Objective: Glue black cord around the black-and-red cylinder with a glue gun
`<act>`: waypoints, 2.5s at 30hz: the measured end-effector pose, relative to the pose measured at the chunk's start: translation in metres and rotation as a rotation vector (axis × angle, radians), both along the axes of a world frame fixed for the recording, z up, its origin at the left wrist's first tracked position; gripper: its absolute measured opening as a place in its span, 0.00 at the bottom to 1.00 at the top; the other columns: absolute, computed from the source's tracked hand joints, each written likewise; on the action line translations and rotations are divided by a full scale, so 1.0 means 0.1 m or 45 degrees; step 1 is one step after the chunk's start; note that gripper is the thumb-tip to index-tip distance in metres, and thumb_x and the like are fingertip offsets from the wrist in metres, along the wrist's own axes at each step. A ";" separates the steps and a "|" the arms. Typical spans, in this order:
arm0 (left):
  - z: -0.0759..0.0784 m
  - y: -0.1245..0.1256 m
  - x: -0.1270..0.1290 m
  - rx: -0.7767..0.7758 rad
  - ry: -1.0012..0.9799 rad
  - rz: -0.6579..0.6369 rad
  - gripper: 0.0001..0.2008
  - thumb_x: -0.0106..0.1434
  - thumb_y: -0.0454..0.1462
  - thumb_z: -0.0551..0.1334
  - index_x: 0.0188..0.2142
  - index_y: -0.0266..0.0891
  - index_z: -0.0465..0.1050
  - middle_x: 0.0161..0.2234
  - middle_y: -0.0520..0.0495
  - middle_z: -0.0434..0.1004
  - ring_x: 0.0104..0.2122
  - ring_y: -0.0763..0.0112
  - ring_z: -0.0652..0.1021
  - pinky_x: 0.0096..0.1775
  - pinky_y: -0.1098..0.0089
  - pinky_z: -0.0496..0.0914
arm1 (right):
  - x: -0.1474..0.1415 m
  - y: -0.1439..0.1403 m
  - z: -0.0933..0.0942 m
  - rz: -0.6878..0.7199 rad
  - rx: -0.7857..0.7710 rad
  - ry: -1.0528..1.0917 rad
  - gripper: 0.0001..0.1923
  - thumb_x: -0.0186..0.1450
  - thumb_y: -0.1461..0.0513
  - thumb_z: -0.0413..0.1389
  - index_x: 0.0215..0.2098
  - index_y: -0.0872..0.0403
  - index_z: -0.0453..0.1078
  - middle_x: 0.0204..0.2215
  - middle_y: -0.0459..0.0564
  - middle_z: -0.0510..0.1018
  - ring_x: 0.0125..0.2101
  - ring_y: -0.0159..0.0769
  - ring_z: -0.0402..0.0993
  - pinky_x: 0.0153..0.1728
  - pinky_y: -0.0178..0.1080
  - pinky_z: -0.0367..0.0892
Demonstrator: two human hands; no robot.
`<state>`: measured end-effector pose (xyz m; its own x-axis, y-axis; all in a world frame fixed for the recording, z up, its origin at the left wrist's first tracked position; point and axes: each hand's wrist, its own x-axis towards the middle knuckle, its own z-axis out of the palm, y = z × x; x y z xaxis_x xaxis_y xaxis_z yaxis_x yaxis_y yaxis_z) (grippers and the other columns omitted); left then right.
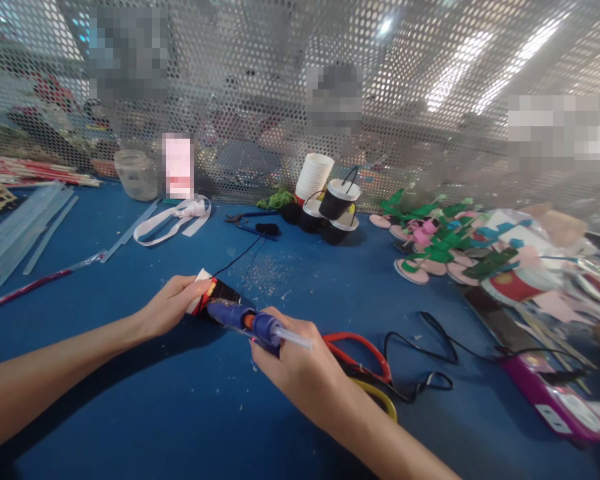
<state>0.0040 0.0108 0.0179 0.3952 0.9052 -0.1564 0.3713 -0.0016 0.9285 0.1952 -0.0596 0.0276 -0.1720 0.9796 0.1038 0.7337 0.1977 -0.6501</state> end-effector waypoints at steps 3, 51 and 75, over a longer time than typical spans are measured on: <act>-0.03 0.01 -0.01 0.021 -0.001 -0.013 0.17 0.55 0.43 0.47 0.15 0.36 0.54 0.14 0.57 0.49 0.17 0.80 0.53 0.20 0.75 0.48 | 0.00 0.02 0.02 -0.030 -0.001 0.029 0.03 0.53 0.62 0.49 0.23 0.53 0.62 0.15 0.44 0.69 0.15 0.29 0.63 0.17 0.31 0.60; -0.05 0.01 -0.03 0.098 -0.003 -0.051 0.17 0.55 0.43 0.47 0.15 0.37 0.52 0.15 0.57 0.47 0.17 0.80 0.52 0.20 0.75 0.48 | -0.02 -0.01 0.15 0.039 0.014 0.009 0.04 0.54 0.64 0.48 0.21 0.53 0.59 0.15 0.42 0.65 0.14 0.26 0.59 0.16 0.29 0.56; -0.01 -0.01 0.02 0.036 -0.042 -0.005 0.16 0.55 0.42 0.46 0.15 0.36 0.54 0.15 0.57 0.49 0.18 0.80 0.53 0.21 0.75 0.50 | -0.08 -0.08 0.16 0.174 0.127 -0.239 0.04 0.53 0.67 0.46 0.23 0.54 0.59 0.16 0.42 0.66 0.14 0.25 0.56 0.16 0.29 0.53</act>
